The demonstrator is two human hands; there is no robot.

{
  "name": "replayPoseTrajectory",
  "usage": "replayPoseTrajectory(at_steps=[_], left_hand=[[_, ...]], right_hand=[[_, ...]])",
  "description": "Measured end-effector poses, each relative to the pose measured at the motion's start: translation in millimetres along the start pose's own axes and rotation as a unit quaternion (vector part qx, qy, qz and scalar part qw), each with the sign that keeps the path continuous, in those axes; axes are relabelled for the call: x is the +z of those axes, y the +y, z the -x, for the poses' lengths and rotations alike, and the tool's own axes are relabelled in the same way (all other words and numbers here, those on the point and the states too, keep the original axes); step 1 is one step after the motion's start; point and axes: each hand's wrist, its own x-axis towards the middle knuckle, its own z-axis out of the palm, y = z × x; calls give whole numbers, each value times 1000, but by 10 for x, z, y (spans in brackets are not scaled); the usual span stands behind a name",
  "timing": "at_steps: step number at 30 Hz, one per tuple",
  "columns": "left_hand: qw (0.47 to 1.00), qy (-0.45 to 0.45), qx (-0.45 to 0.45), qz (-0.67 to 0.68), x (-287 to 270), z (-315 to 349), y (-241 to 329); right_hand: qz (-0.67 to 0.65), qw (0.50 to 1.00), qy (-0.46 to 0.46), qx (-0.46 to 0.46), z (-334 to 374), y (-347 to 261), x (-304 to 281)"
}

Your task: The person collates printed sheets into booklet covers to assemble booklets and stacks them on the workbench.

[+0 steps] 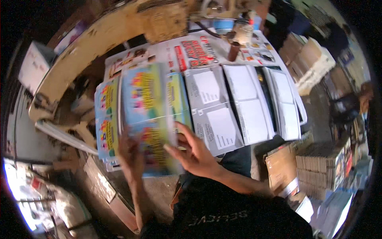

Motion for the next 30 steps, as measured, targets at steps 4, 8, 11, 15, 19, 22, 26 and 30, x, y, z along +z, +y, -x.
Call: replayPoseTrajectory(at_steps=[4,8,11,15,19,22,26,30], left_hand=[[996,-74,-43,-5,-737,-678,-425],[977,21,-112,-180,-855,-1008,-1002],[919,40,-28,-391,-711,-1012,-1296],[821,170,144,-525,-614,-1008,-1089],[913,45,231,-332,344,-877,171],[952,-122,241,-143,1355,-465,1009],[869,-322,374,25,2449,292,1595],[862,-405,299,-59,2741,709,1873]], right_hand=[[-16,999,-14,-29,58,-202,-412],[41,998,-4,-54,196,-121,-1109],[223,958,137,-119,421,-76,-1863],[399,837,361,-97,648,32,-2867],[547,707,446,-42,973,350,-3683],[591,657,466,31,1098,516,-3900],[569,703,420,77,1150,427,-3797],[579,691,431,38,1183,211,-3789]])
